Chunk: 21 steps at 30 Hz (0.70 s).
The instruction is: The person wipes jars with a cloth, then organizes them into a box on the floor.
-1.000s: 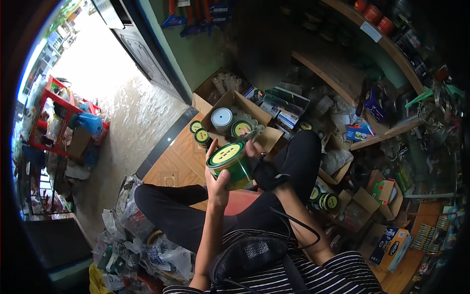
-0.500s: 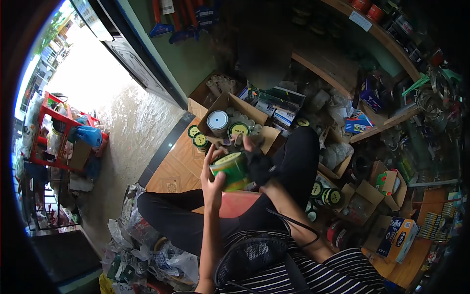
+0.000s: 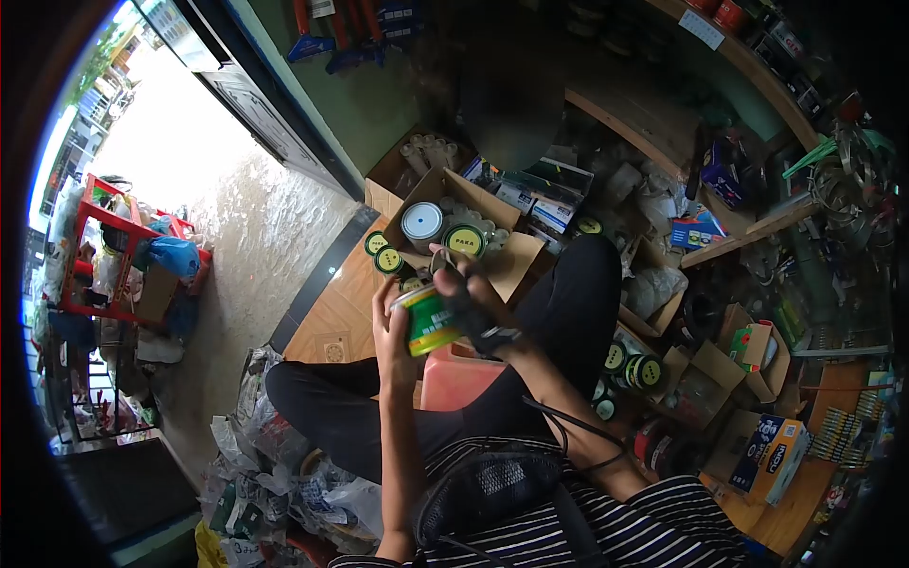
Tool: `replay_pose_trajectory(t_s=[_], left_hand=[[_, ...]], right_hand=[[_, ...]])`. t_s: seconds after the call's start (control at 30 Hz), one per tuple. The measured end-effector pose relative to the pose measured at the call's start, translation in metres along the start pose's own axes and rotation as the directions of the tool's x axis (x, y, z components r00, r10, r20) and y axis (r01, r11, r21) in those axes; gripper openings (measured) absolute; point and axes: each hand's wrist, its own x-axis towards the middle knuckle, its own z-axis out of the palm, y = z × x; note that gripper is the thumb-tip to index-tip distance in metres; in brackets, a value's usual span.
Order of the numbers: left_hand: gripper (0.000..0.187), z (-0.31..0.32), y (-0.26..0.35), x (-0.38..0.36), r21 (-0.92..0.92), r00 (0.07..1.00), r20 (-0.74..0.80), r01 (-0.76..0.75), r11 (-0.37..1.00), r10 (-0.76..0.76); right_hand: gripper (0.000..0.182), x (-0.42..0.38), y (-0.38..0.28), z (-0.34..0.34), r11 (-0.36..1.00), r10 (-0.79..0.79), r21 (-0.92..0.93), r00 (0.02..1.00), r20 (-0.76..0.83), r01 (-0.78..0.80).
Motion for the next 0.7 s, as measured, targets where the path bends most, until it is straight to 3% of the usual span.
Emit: replay_pose_trajectory(t_s=[0.03, 0.07, 0.13, 0.2, 0.27, 0.3, 0.37, 0.4, 0.5, 0.57, 0.6, 0.63, 0.67, 0.7], left_hand=[[0.055, 0.000, 0.001, 0.004, 0.076, 0.998, -0.051, 0.036, 0.996, -0.032], [0.051, 0.002, 0.003, 0.003, 0.256, 0.998, -0.055, 0.049, 0.965, -0.036], [0.056, -0.009, -0.018, 0.011, 0.347, 0.998, 0.007, -0.059, 0.936, 0.060], [0.077, -0.027, -0.042, 0.012, 0.152, 0.980, 0.115, -0.176, 0.973, 0.160], [0.087, 0.012, 0.000, -0.014, -0.247, 0.995, 0.071, -0.056, 0.967, 0.076], [0.089, 0.016, 0.005, -0.018, -0.233, 0.992, 0.083, -0.074, 0.970, 0.096], [0.086, 0.018, 0.005, -0.017, -0.168, 0.982, 0.087, -0.150, 0.974, 0.166], [0.081, 0.018, 0.001, -0.013, -0.118, 0.973, 0.075, -0.208, 0.971, 0.218], [0.067, -0.002, 0.002, 0.001, 0.225, 0.985, -0.110, -0.107, 0.969, 0.134], [0.058, -0.012, -0.008, 0.006, 0.005, 0.996, 0.012, 0.089, 0.996, -0.089], [0.058, 0.002, 0.000, -0.002, -0.144, 0.979, 0.113, 0.184, 0.972, -0.169], [0.066, 0.010, 0.002, -0.007, -0.073, 0.985, 0.099, 0.148, 0.986, -0.141], [0.080, 0.009, -0.001, -0.009, 0.054, 0.990, 0.142, -0.006, 0.999, -0.001], [0.082, 0.010, 0.000, -0.008, 0.078, 0.981, 0.181, -0.079, 0.994, 0.064]], right_hand=[[0.047, -0.002, 0.000, 0.004, 0.972, -0.151, -0.185, 0.988, -0.018, 0.145], [0.045, -0.006, -0.001, 0.007, 0.891, -0.297, -0.364, 0.955, -0.010, 0.273], [0.042, -0.010, -0.005, 0.011, 0.836, -0.347, -0.432, 0.936, 0.059, 0.337], [0.043, -0.008, -0.006, 0.006, 0.861, -0.364, -0.339, 0.925, 0.111, 0.379], [0.041, -0.004, 0.003, 0.004, 0.971, -0.235, 0.039, 0.972, 0.013, 0.235], [0.043, -0.004, 0.006, 0.001, 0.835, 0.107, 0.529, 0.988, 0.111, -0.149], [0.047, -0.003, 0.022, -0.002, 0.722, 0.305, 0.610, 0.942, 0.143, -0.326], [0.047, 0.001, 0.023, 0.000, 0.779, 0.280, 0.562, 0.956, 0.086, -0.279], [0.049, -0.005, 0.016, 0.008, 0.903, 0.162, 0.413, 0.984, -0.076, -0.117], [0.052, -0.010, 0.002, 0.007, 0.968, 0.115, 0.238, 0.985, -0.128, -0.082], [0.053, -0.016, -0.002, 0.006, 0.972, -0.161, -0.188, 0.982, -0.095, 0.141], [0.055, -0.016, -0.009, 0.003, 0.976, -0.172, -0.153, 0.980, -0.104, 0.155], [0.055, -0.014, -0.010, -0.001, 0.990, -0.133, -0.066, 0.988, -0.075, 0.128], [0.055, -0.012, -0.010, -0.004, 0.995, -0.096, 0.024, 0.995, -0.041, 0.097]])
